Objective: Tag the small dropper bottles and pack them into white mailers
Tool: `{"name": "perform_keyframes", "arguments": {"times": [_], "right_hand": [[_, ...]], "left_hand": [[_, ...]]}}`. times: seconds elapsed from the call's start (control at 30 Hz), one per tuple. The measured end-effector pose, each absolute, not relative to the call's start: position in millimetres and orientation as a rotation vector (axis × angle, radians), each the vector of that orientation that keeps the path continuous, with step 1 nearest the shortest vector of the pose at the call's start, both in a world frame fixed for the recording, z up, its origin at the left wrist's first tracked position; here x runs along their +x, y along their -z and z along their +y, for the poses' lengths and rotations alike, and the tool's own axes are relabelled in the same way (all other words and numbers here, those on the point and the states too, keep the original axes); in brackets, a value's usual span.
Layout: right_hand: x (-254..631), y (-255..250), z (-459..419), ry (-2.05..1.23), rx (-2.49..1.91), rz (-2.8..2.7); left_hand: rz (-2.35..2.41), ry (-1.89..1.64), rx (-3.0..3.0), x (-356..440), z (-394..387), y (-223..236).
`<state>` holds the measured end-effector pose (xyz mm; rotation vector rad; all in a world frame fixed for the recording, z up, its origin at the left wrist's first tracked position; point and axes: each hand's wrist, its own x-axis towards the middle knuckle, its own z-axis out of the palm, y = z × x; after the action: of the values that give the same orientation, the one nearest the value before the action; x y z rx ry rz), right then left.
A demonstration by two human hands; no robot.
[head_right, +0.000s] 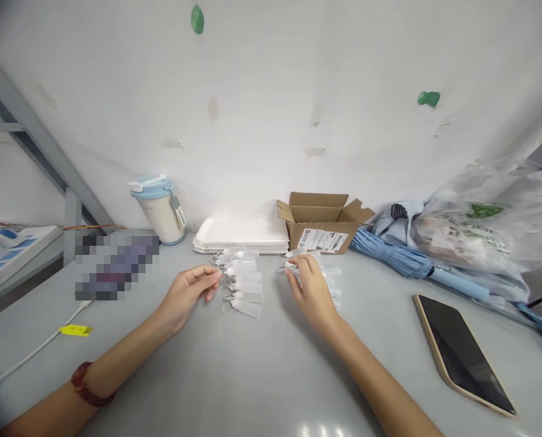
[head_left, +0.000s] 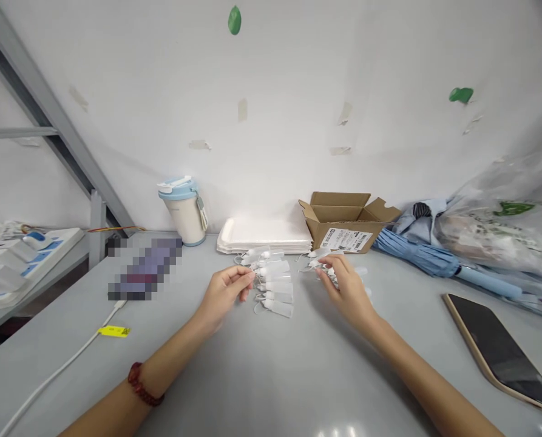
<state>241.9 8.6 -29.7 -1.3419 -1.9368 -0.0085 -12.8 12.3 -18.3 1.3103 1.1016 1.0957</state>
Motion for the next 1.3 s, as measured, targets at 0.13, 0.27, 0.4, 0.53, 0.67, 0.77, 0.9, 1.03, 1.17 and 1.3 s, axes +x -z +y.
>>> {"name": "perform_keyframes", "arguments": {"times": [0.13, 0.27, 0.4, 0.53, 0.67, 0.77, 0.9, 1.03, 1.17, 1.3], "right_hand": [[244, 34, 19, 0.134, -1.293, -2.049], [246, 38, 28, 0.235, -1.361, -2.107], [252, 42, 33, 0.295, -1.417, -2.121], [258, 42, 33, 0.359, -1.467, -2.129], [261, 39, 32, 0.393, -1.523, -2.156], [263, 39, 33, 0.429, -1.579, -2.185], [267, 42, 34, 0.463, -1.607, -2.213], [270, 46, 38, 0.516, -1.601, -2.289], [271, 45, 45, 0.587, -1.599, -2.332], [268, 44, 51, 0.578, -1.623, -2.306]], "left_hand": [[1.181, -1.186, 1.324, -7, 18, 22], [1.224, -1.229, 1.393, -3, 23, 27], [1.236, -1.236, 1.429, -4, 23, 31], [1.259, -1.249, 1.452, -7, 23, 32], [1.261, -1.252, 1.454, -9, 22, 33], [1.267, -1.249, 1.445, -9, 21, 32], [1.266, -1.236, 1.417, -9, 21, 32], [1.244, -1.258, 1.389, -8, 20, 33], [1.242, -1.277, 1.372, -8, 21, 33], [1.247, -1.268, 1.34, -7, 22, 32]]}}
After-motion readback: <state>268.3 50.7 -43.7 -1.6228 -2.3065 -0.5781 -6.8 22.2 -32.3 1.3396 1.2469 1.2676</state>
